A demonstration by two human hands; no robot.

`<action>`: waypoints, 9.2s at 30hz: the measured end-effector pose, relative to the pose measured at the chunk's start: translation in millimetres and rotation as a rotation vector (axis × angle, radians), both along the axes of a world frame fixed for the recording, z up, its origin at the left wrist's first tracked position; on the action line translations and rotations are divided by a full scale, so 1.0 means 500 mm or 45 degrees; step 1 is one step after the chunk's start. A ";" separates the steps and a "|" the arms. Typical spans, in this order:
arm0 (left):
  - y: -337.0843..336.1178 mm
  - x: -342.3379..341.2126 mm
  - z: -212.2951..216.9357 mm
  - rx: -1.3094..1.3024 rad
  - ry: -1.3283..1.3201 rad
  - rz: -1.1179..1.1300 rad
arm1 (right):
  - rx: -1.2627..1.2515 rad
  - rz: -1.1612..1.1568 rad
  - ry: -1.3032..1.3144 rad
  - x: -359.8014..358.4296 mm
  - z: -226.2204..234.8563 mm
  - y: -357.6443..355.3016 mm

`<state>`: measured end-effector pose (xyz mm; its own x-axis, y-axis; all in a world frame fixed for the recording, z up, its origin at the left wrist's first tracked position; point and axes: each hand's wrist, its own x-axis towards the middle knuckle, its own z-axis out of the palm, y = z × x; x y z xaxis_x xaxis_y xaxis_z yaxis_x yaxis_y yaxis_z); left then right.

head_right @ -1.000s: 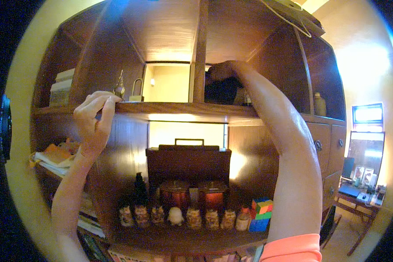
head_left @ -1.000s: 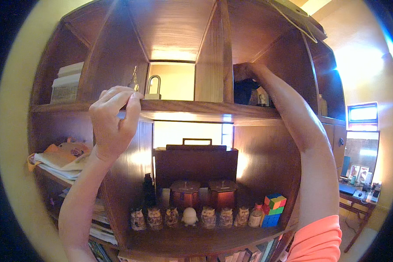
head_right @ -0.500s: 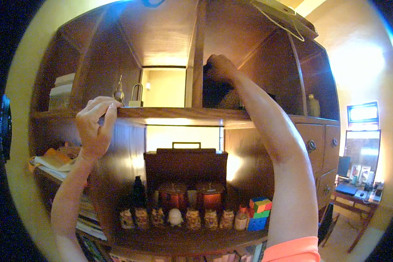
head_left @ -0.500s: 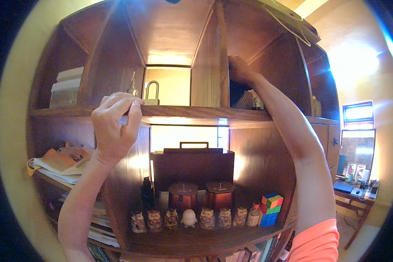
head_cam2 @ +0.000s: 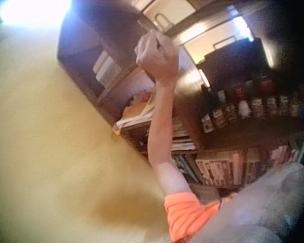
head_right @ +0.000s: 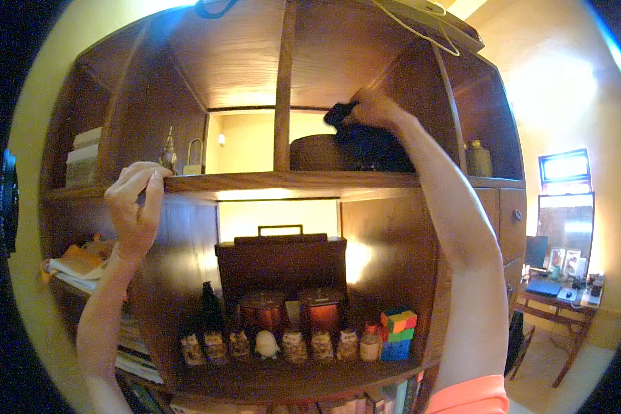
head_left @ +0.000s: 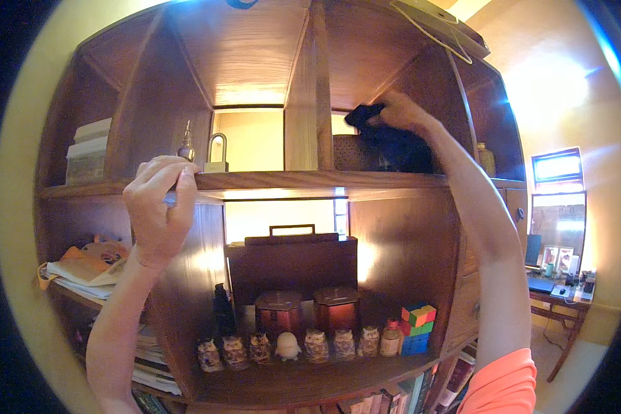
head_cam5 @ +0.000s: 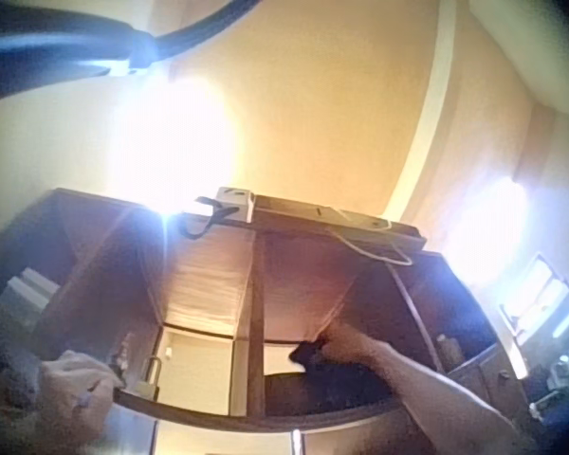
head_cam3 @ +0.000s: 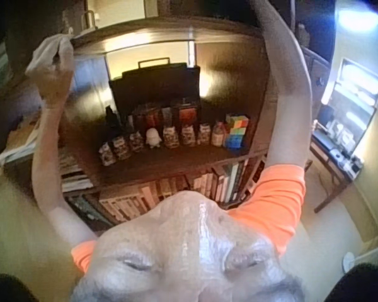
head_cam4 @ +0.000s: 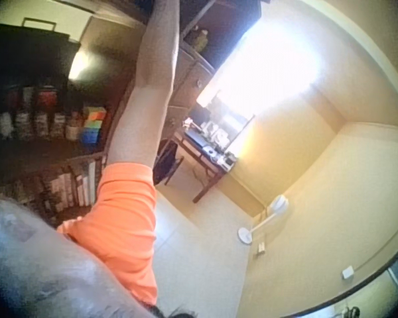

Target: The person wipes various surfaces in a room using a blue cloth. They clean a wooden bookshelf, a glass door, a desk, a chair, and a window frame. The person moves between different areas of the room to clean each item individually.

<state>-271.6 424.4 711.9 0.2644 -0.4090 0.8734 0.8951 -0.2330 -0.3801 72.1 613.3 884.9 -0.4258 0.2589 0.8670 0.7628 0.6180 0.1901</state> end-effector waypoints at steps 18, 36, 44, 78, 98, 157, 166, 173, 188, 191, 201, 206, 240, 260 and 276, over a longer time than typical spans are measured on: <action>-0.005 0.004 -0.005 -0.031 -0.046 -0.010 | 0.514 -0.121 0.371 -0.063 0.003 -0.074; 0.000 0.007 -0.004 -0.013 -0.031 -0.014 | 0.297 -0.366 0.136 0.051 0.015 -0.063; -0.005 0.010 -0.004 -0.049 -0.013 0.007 | -0.033 -0.473 -0.075 0.120 -0.052 0.019; -0.001 -0.005 -0.007 -0.060 -0.079 0.080 | 0.106 0.229 0.493 0.479 -0.171 -0.177; -0.020 0.464 -0.030 -0.075 -0.164 0.132 | -0.206 0.179 -0.292 0.532 -0.162 0.028; 0.297 0.749 -0.032 -0.064 0.122 0.129 | -0.011 -0.319 -0.417 0.490 0.073 0.310; 0.300 0.752 -0.032 -0.050 0.138 0.120 | 0.176 -0.089 -0.132 0.522 0.081 0.316; 0.297 0.755 -0.032 -0.060 0.137 0.139 | 0.316 0.027 0.299 0.480 0.078 0.205; 0.306 0.750 -0.027 0.032 0.158 0.117 | 0.117 0.264 -0.358 0.415 0.019 0.204; 0.305 0.747 -0.027 0.031 0.162 0.128 | 0.313 0.150 -0.366 0.409 0.005 0.196; 0.303 0.751 -0.029 -0.013 0.151 0.127 | 0.359 0.148 -0.150 0.415 -0.016 0.195; 0.301 0.755 -0.029 0.005 0.157 0.118 | 0.335 0.288 -0.072 0.432 0.005 0.236; 0.287 0.763 -0.036 -0.108 0.109 0.228 | 0.474 -0.570 -0.015 0.639 -0.011 0.248; 0.323 1.040 0.132 -0.111 0.372 -0.011 | 0.813 1.101 1.030 0.797 -0.200 0.168; 0.663 1.238 0.350 -0.948 -0.041 0.235 | 0.859 1.453 1.181 0.805 -0.212 0.213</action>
